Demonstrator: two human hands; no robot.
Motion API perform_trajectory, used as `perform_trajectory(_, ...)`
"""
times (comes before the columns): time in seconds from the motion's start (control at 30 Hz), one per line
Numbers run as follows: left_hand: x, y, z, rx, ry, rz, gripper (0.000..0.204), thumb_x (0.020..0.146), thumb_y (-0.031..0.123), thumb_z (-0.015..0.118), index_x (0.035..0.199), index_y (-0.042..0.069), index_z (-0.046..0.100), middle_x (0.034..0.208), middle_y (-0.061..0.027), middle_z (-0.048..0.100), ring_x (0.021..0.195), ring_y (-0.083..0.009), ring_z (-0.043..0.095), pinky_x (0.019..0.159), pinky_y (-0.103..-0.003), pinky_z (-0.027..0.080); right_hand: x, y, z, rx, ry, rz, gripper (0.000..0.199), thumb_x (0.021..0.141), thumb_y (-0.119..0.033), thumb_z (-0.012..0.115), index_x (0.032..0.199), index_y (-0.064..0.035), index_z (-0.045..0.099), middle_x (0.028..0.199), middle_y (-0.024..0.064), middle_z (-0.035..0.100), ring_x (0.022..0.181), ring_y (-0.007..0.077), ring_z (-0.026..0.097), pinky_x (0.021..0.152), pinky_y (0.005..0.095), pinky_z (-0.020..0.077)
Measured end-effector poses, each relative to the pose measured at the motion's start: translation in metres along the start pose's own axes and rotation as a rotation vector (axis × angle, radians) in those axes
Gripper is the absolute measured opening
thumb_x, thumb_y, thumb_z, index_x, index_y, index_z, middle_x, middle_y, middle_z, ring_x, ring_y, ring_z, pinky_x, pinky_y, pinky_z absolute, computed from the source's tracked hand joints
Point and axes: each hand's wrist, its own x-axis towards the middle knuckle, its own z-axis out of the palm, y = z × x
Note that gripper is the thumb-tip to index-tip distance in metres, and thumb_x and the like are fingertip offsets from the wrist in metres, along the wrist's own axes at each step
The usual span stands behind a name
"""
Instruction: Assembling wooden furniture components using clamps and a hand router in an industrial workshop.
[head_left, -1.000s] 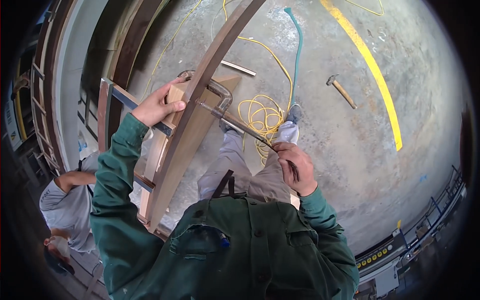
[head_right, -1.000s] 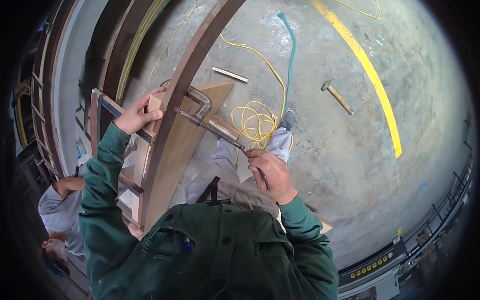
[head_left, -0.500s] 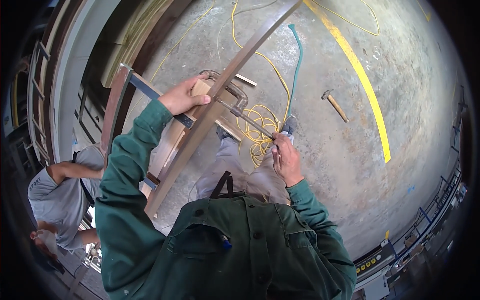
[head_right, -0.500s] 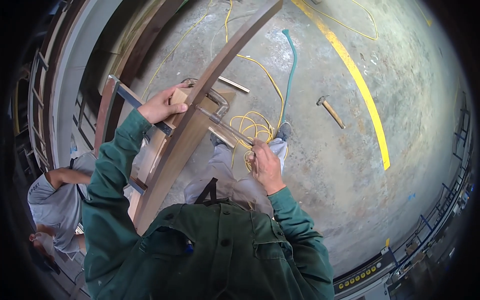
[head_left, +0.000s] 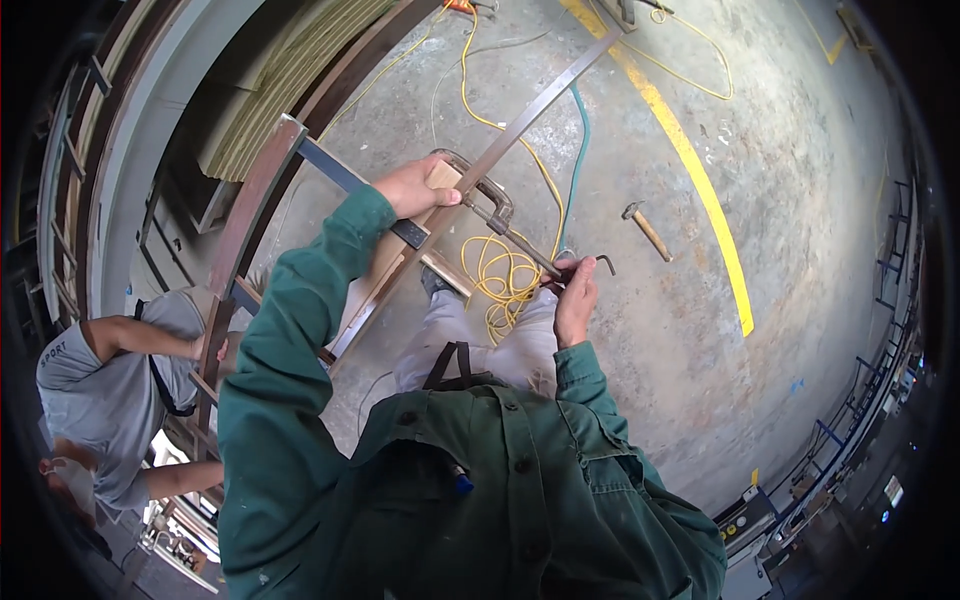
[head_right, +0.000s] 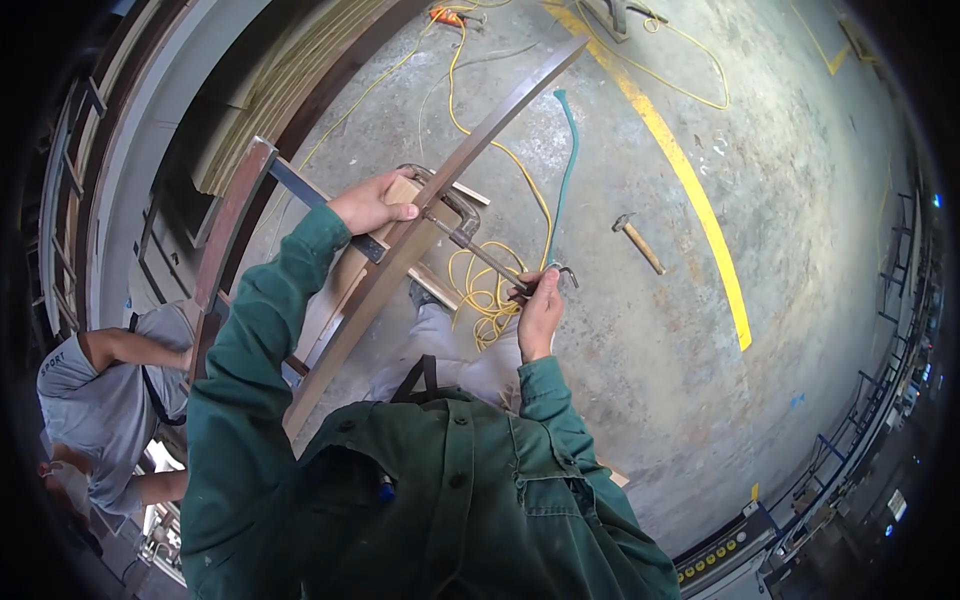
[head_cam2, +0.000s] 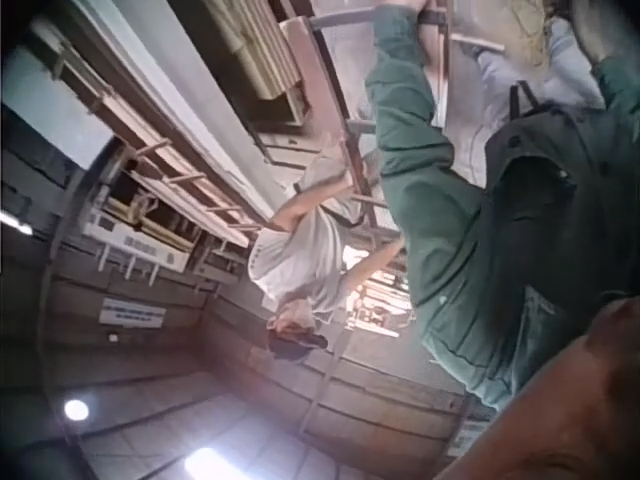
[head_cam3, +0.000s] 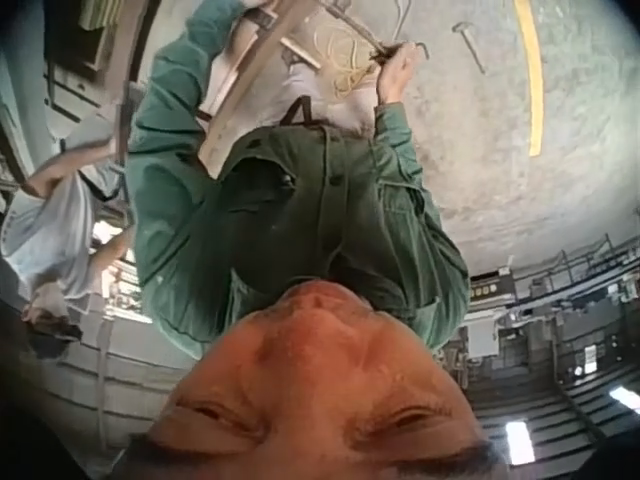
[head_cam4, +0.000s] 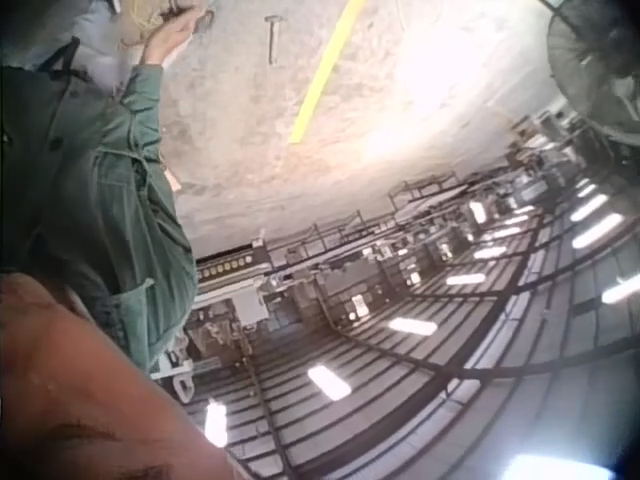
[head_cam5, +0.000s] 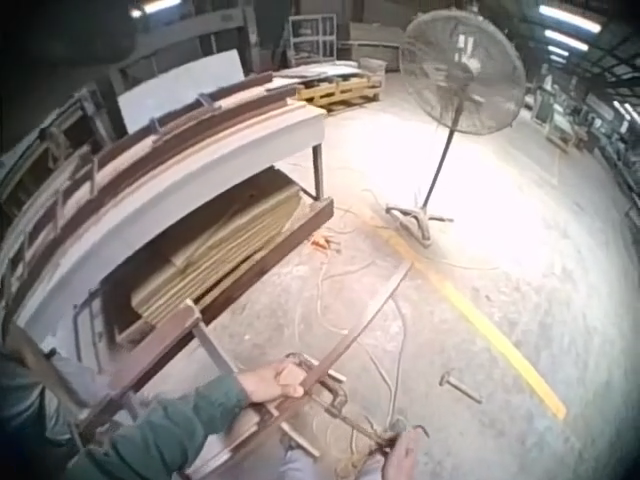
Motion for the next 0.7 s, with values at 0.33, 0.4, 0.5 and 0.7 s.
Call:
perform_trajectory(0.33, 0.013, 0.01, 0.003, 0.102, -0.052, 0.019, 0.048, 0.077, 0.029, 0.068, 0.114, 0.005, 0.05, 0.105, -0.014, 0.06, 0.099, -0.0232, 0.056, 0.088, -0.032, 0.042, 0.027, -0.014, 0.001, -0.152, -0.044, 0.25, 0.071, 0.09, -0.064, 0.018, 0.07, -0.0029, 0.049, 0.051, 0.0085, 0.051, 0.04, 0.0199, 0.05, 0.039, 0.0317, 0.044)
perform_trajectory(0.4, 0.017, 0.001, 0.007, 0.159, 0.017, 0.06, 0.05, 0.076, 0.032, 0.069, 0.114, 0.004, 0.051, 0.106, -0.0155, 0.061, 0.099, -0.0261, 0.058, 0.086, -0.033, 0.043, 0.033, -0.021, -0.002, -0.153, -0.139, 0.386, 0.073, 0.085, -0.071, 0.017, 0.074, -0.0042, 0.046, 0.055, 0.0082, 0.049, 0.043, 0.0214, 0.048, 0.045, 0.0386, 0.0477)
perform_trajectory(0.5, 0.028, -0.008, 0.013, 0.156, 0.102, 0.054, 0.044, 0.076, 0.033, 0.068, 0.106, 0.004, 0.057, 0.101, -0.0163, 0.063, 0.094, -0.0271, 0.06, 0.083, -0.034, 0.046, 0.04, -0.028, -0.003, -0.156, -0.149, 0.531, 0.074, 0.087, -0.068, 0.014, 0.077, -0.0024, 0.046, 0.056, 0.0097, 0.047, 0.044, 0.0245, 0.047, 0.049, 0.0436, 0.048)
perform_trajectory(0.7, 0.029, -0.011, 0.012, 0.198, 0.122, 0.052, 0.032, 0.075, 0.032, 0.068, 0.092, 0.006, 0.066, 0.092, -0.0147, 0.066, 0.087, -0.0273, 0.063, 0.077, -0.035, 0.047, 0.037, -0.017, 0.008, -0.032, 0.031, 0.387, 0.065, 0.088, -0.065, 0.023, 0.078, -0.0044, 0.046, 0.06, 0.0106, 0.048, 0.045, 0.0219, 0.043, 0.045, 0.0385, 0.041)
